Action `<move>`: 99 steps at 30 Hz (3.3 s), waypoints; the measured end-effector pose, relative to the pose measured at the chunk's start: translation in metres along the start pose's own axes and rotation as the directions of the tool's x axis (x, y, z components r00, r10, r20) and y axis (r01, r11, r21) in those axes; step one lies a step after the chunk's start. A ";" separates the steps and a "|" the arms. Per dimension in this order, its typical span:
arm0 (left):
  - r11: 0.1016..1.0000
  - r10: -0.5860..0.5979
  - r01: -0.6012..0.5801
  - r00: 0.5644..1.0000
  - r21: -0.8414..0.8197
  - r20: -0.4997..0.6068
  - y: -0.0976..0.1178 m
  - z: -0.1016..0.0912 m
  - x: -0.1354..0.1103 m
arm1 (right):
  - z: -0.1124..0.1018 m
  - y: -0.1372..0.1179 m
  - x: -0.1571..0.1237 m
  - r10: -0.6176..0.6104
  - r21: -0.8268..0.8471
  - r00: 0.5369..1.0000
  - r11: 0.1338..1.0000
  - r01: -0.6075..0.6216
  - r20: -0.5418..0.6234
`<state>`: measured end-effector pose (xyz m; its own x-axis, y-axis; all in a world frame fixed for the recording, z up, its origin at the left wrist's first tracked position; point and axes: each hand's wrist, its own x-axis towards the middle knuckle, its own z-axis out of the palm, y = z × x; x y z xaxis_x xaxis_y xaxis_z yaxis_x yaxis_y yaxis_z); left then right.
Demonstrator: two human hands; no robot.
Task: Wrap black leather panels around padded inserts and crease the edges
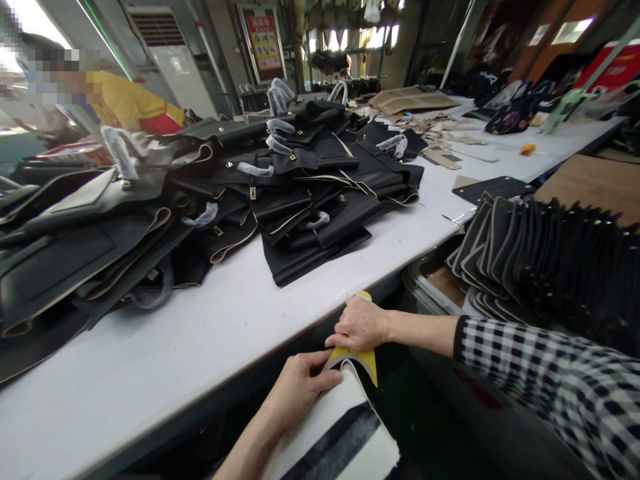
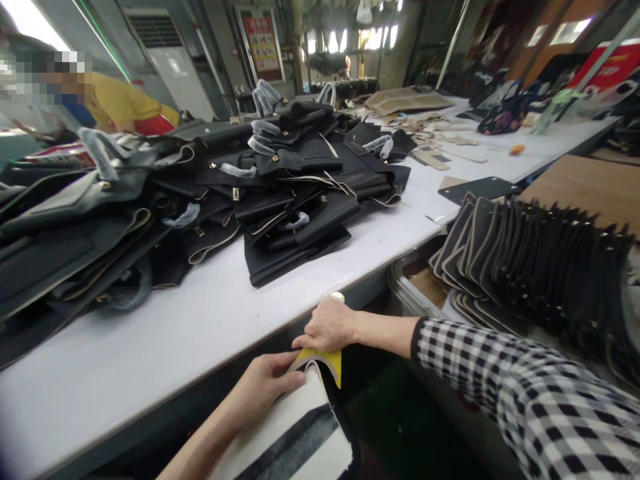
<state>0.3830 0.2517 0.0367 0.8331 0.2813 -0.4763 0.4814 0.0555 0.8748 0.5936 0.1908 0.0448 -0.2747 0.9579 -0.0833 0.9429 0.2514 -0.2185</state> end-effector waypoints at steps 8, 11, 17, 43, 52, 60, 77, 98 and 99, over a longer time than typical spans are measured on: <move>0.965 0.049 -0.031 0.997 0.262 -0.062 0.002 0.001 -0.002 | -0.005 -0.006 0.002 -0.073 -0.117 0.997 0.990 0.076 0.034; 0.939 0.091 -0.068 0.995 0.336 -0.051 0.005 0.001 -0.004 | -0.006 -0.008 0.000 -0.051 -0.126 0.997 0.990 0.059 0.063; 0.877 0.130 -0.087 0.990 0.472 -0.060 0.006 0.004 -0.006 | -0.002 -0.015 -0.007 0.041 -0.122 0.994 0.992 -0.029 0.101; 0.998 0.057 -0.060 0.993 0.022 0.101 0.000 -0.011 0.011 | 0.021 -0.092 -0.048 0.512 -0.193 0.858 0.847 -0.496 0.041; 0.997 0.050 -0.043 0.991 -0.057 0.128 -0.014 -0.011 0.022 | 0.027 -0.095 -0.056 0.553 -0.191 0.832 0.822 -0.536 0.042; 0.991 0.122 -0.128 0.984 0.039 0.129 -0.014 -0.011 0.024 | 0.028 -0.070 -0.058 0.620 -0.051 0.785 0.784 -0.619 0.007; 0.916 -0.050 0.064 0.998 0.397 -0.046 -0.014 -0.039 -0.026 | 0.033 -0.081 -0.004 0.466 -0.250 0.884 0.860 -0.445 0.032; 0.841 -0.363 0.033 0.774 -0.540 -0.519 -0.159 -0.054 -0.191 | 0.028 -0.105 0.047 0.086 -0.279 0.995 0.958 -0.069 0.047; 0.810 -0.389 0.032 0.776 -0.585 -0.496 -0.164 -0.045 -0.186 | 0.027 -0.120 0.059 0.083 -0.261 0.996 0.963 -0.070 0.038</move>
<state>0.1364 0.2337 -0.0145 0.3247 0.6721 -0.6655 0.2569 0.6145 0.7459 0.4594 0.2139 0.0397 -0.2027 0.9695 -0.1381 0.9762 0.2111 0.0494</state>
